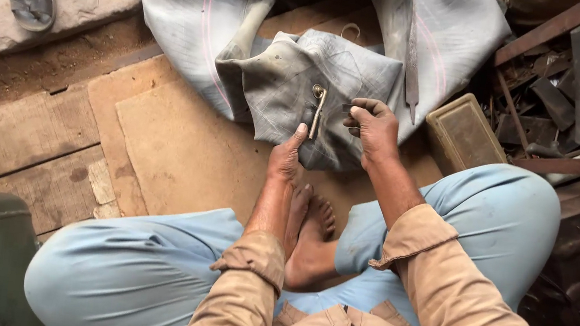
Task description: Clean and patch a rubber inner tube for a vehicle.
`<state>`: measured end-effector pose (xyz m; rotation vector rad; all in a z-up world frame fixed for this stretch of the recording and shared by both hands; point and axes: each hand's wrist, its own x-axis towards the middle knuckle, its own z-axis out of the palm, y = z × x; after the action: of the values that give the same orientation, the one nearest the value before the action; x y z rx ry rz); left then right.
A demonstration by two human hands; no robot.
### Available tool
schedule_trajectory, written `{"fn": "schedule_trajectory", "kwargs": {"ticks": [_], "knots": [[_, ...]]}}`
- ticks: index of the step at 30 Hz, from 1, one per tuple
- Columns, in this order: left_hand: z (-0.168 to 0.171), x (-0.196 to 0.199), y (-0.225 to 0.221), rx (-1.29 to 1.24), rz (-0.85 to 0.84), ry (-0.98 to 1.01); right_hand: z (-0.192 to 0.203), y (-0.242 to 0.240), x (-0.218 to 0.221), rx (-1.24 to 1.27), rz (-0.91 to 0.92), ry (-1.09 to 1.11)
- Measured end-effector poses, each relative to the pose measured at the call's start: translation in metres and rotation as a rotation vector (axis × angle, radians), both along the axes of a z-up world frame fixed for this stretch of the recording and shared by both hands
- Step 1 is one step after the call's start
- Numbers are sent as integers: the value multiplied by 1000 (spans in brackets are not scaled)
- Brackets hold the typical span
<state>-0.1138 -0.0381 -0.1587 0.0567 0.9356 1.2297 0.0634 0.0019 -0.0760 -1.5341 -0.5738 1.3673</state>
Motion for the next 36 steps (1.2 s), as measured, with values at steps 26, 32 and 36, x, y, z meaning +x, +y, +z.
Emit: {"fn": "schedule_trajectory", "kwargs": {"ticks": [26, 32, 36], "knots": [[20, -28, 3, 9, 63, -360, 15, 18, -24, 228, 670, -455], [23, -26, 4, -30, 86, -301, 9, 19, -26, 246, 691, -537], [25, -26, 3, -25, 85, -301, 12, 19, -29, 264, 698, -597]]}}
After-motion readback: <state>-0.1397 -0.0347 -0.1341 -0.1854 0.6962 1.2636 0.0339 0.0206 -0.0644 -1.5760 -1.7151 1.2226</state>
